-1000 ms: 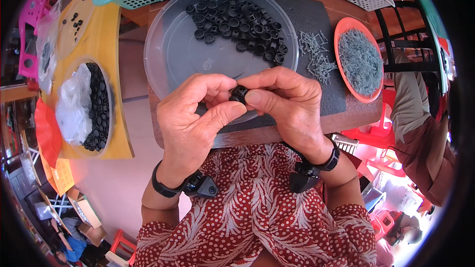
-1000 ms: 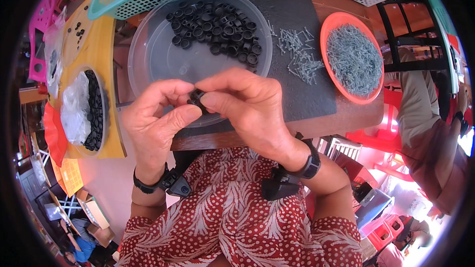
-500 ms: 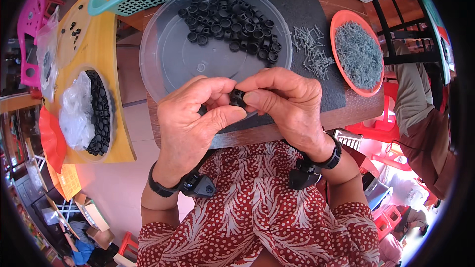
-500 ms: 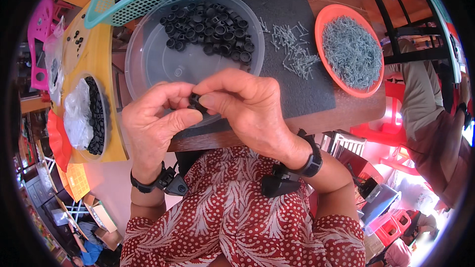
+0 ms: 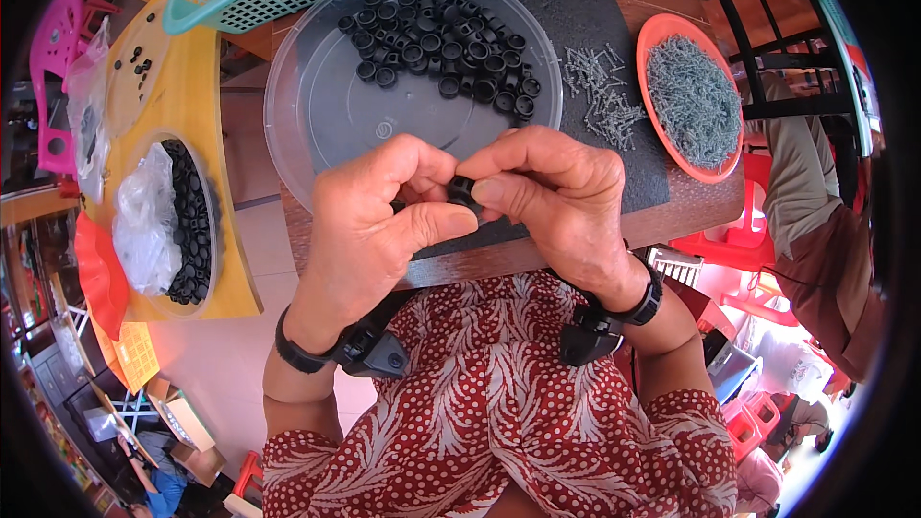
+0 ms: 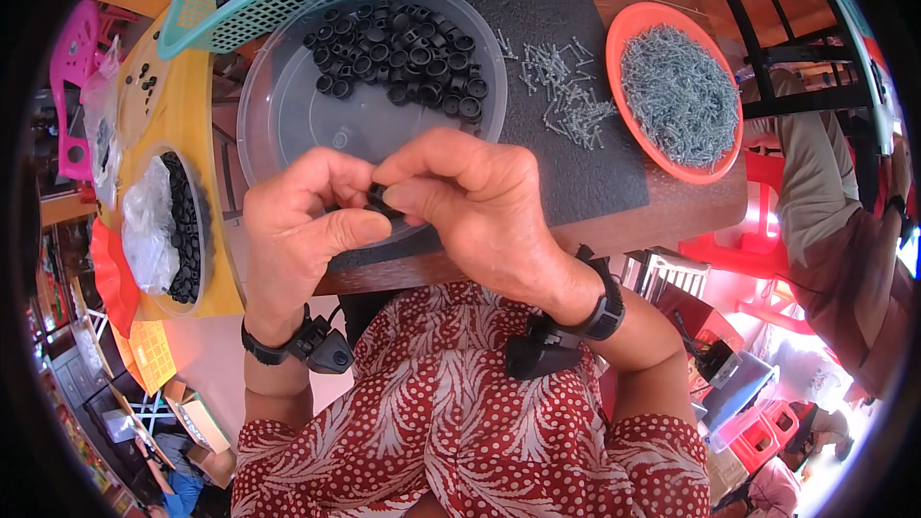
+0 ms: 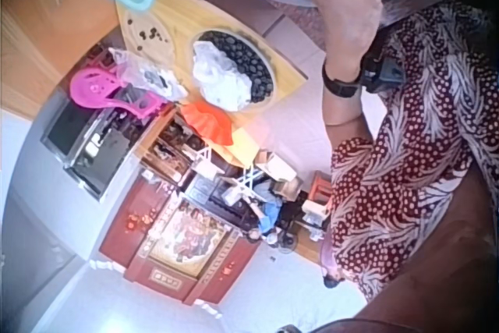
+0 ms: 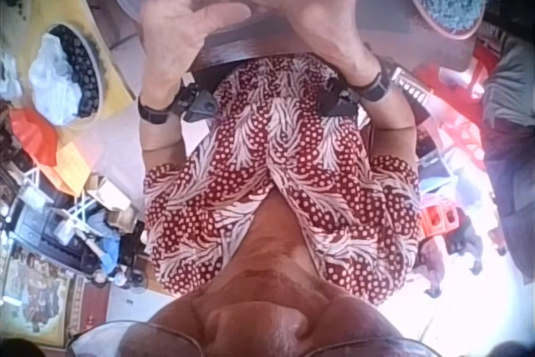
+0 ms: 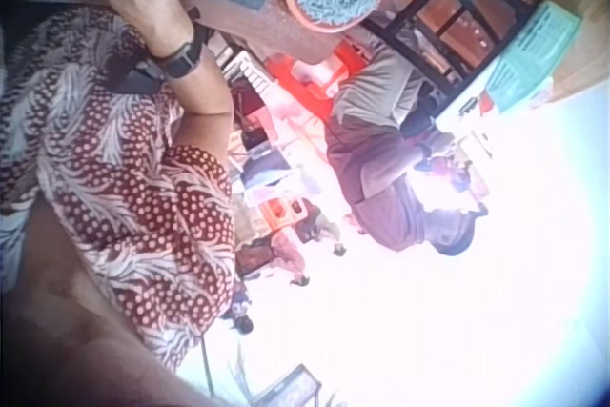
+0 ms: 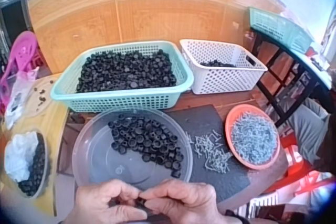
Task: Manually assembling small black plastic caps with metal pin components at a workstation.
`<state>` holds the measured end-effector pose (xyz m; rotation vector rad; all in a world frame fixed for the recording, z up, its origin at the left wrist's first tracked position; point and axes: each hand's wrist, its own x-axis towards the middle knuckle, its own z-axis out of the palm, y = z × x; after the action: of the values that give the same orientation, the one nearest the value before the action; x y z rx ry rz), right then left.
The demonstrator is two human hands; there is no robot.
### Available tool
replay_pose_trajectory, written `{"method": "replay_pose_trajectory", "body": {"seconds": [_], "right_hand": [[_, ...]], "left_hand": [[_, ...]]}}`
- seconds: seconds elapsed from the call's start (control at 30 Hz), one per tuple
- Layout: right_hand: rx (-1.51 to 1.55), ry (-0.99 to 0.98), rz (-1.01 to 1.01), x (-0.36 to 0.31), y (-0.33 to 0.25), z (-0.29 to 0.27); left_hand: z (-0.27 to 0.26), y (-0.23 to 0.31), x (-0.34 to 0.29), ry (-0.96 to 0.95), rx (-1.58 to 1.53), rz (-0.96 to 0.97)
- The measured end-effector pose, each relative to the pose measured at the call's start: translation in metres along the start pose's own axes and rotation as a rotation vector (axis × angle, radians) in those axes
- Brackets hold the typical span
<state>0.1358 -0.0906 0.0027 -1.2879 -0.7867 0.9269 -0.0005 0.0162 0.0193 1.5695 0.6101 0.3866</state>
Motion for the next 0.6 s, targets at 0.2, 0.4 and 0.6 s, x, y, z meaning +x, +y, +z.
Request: {"method": "replay_pose_trajectory", "body": {"seconds": [0.2,0.4,0.6], "right_hand": [[-0.055,-0.016,-0.043,0.001,-0.002,0.0],[0.011,0.012,0.011,-0.001,-0.003,0.0],[0.011,0.025,-0.004,0.003,-0.007,0.003]], "left_hand": [[0.001,0.001,0.001,0.006,-0.002,-0.033],[0.008,-0.006,-0.001,0.084,0.367,0.255],[0.007,-0.003,0.007,0.08,0.342,0.272]]}}
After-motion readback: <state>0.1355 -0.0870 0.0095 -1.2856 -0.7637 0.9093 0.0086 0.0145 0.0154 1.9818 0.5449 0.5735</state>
